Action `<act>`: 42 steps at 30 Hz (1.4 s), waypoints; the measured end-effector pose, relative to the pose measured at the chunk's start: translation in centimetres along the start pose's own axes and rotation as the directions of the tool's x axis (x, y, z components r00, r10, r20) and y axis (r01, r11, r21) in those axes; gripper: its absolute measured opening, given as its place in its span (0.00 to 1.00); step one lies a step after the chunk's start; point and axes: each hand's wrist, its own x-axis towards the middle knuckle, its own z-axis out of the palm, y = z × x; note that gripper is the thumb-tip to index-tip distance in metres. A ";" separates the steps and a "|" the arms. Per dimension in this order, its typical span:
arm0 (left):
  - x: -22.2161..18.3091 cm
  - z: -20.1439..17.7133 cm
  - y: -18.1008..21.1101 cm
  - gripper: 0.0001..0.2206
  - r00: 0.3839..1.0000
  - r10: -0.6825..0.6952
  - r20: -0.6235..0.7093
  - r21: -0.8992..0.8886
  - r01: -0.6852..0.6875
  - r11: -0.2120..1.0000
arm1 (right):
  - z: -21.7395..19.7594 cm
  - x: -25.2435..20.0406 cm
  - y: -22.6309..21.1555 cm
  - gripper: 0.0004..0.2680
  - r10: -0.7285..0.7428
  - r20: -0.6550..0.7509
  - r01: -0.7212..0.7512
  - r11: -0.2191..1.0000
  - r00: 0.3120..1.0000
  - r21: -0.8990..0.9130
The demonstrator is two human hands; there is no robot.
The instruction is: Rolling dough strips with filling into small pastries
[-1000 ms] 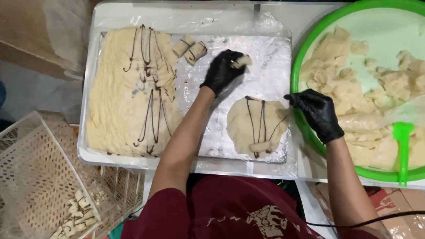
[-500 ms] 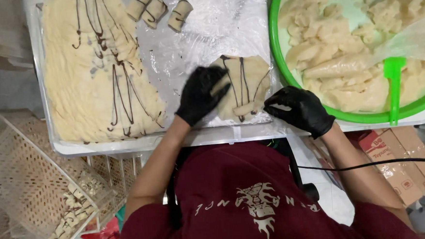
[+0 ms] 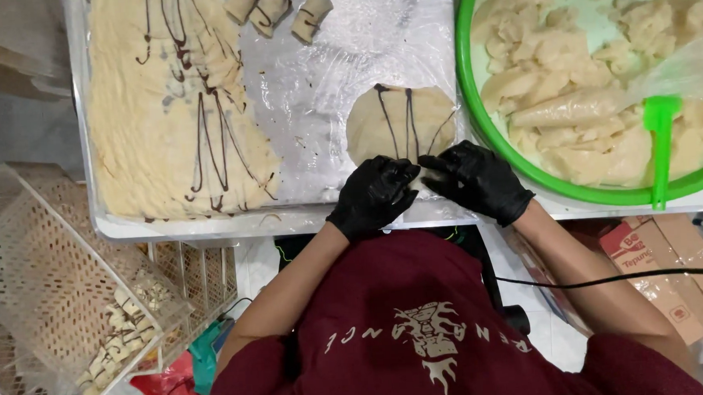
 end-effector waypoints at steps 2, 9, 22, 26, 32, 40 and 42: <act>0.1 -1.1 0.0 0.21 0.998 0.045 0.054 0.009 -0.045 0.999 | -0.7 -0.2 0.4 0.10 0.000 0.087 -0.006 0.998 0.996 0.066; 1.2 0.1 -0.6 0.10 0.992 0.126 0.014 -0.001 -0.126 0.992 | 0.0 -0.5 0.8 0.11 0.032 0.129 -0.036 0.999 0.991 0.026; 2.1 -0.8 -3.6 0.13 0.993 0.098 -0.067 0.020 -0.097 0.995 | 2.2 1.7 1.9 0.14 0.004 0.169 0.000 1.000 0.986 -0.023; 2.1 -1.8 -2.1 0.15 0.983 0.074 -0.166 0.014 -0.073 0.997 | 1.5 3.0 1.6 0.10 -0.050 0.138 0.046 0.998 0.989 0.036; 2.4 -2.4 -1.7 0.10 0.982 0.094 -0.162 0.117 -0.076 0.990 | 1.9 3.6 1.1 0.16 0.080 0.196 -0.092 0.994 0.977 0.052; 2.5 -2.6 -4.1 0.09 0.983 -0.170 0.062 -0.089 0.175 0.980 | 0.7 5.0 1.3 0.12 0.133 0.185 -0.173 0.961 0.974 0.215; 2.6 -3.8 -3.7 0.10 0.949 -0.279 0.146 -0.105 0.295 0.950 | 0.6 5.4 1.3 0.11 0.123 0.159 -0.150 0.974 0.980 0.171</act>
